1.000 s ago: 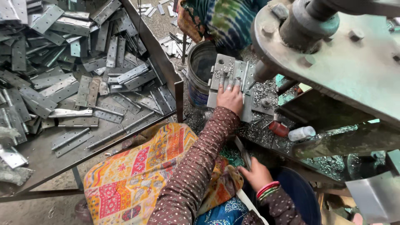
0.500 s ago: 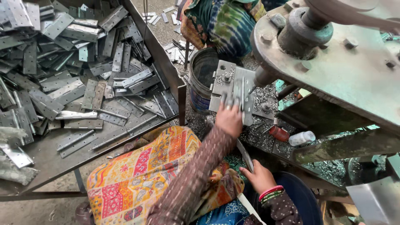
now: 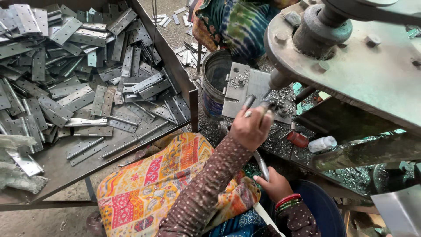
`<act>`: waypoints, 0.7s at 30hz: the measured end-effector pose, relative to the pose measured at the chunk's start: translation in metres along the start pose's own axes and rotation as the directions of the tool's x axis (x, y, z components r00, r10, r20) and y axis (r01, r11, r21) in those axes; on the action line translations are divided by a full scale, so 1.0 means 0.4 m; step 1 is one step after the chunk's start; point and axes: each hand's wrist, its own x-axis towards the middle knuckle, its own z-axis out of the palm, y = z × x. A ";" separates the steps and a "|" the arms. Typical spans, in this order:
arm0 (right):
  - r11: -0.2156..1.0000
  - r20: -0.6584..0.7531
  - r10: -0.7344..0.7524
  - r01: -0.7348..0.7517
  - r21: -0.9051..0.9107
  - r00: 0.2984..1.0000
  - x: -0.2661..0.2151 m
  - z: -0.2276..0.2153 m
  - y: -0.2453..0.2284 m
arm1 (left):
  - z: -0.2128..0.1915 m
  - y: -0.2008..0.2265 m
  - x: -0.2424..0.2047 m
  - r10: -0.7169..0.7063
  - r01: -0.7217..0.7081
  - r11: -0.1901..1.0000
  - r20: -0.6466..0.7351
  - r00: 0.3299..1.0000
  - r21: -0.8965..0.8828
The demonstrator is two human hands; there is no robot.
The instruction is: The person sits on the floor and repeatedly picks up metal hinge pieces from a bin, places them into a manual punching machine, and operates the lever to punch holes. Processed pieces are dropped back into the bin.
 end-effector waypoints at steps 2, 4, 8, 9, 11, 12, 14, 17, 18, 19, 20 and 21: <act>0.990 0.025 0.090 -0.086 -0.115 0.996 -0.011 0.005 0.005 | 0.048 0.001 0.020 -0.021 -0.004 0.988 0.163 0.986 0.153; 0.985 0.018 0.088 -0.084 -0.149 0.996 -0.015 0.009 0.007 | 0.087 -0.010 0.025 -0.186 0.067 0.959 0.436 0.881 0.274; 0.994 -0.044 -0.017 0.012 -0.108 0.999 0.013 -0.001 0.007 | 0.089 -0.065 -0.004 -0.255 0.109 0.912 0.338 0.906 0.395; 0.994 -0.049 -0.012 0.006 -0.107 0.999 0.008 0.008 0.013 | 0.070 -0.077 -0.025 -0.329 0.167 0.890 0.346 0.879 0.424; 0.995 -0.033 0.006 -0.010 -0.102 0.999 0.000 0.024 0.026 | 0.028 -0.094 -0.052 -0.411 0.221 0.857 0.357 0.839 0.466; 0.995 -0.025 0.015 -0.018 -0.100 1.000 -0.004 0.031 0.032 | 0.004 -0.093 -0.063 -0.419 0.220 0.851 0.363 0.833 0.477; 0.992 -0.041 0.005 -0.011 -0.127 0.999 0.009 0.024 0.045 | -0.021 -0.071 -0.059 -0.398 0.223 0.877 0.383 0.834 0.426; 0.996 -0.045 -0.053 0.050 -0.076 0.998 0.026 0.028 0.064 | -0.025 -0.008 -0.058 -0.301 0.190 0.940 0.430 0.851 0.282; 0.996 -0.042 -0.077 0.076 -0.043 0.996 0.029 0.034 0.075 | -0.015 0.009 -0.060 -0.267 0.158 0.950 0.440 0.858 0.269; 0.996 -0.055 -0.085 0.083 -0.037 0.995 0.032 0.040 0.089 | 0.000 0.022 -0.062 -0.230 0.124 0.960 0.449 0.864 0.252; 0.995 -0.068 -0.092 0.090 -0.031 0.993 0.035 0.050 0.103 | 0.018 0.024 -0.062 -0.249 0.143 0.952 0.409 0.878 0.272; 0.995 -0.084 -0.099 0.097 -0.029 0.992 0.039 0.059 0.119 | 0.040 0.019 -0.055 -0.267 0.164 0.943 0.366 0.891 0.289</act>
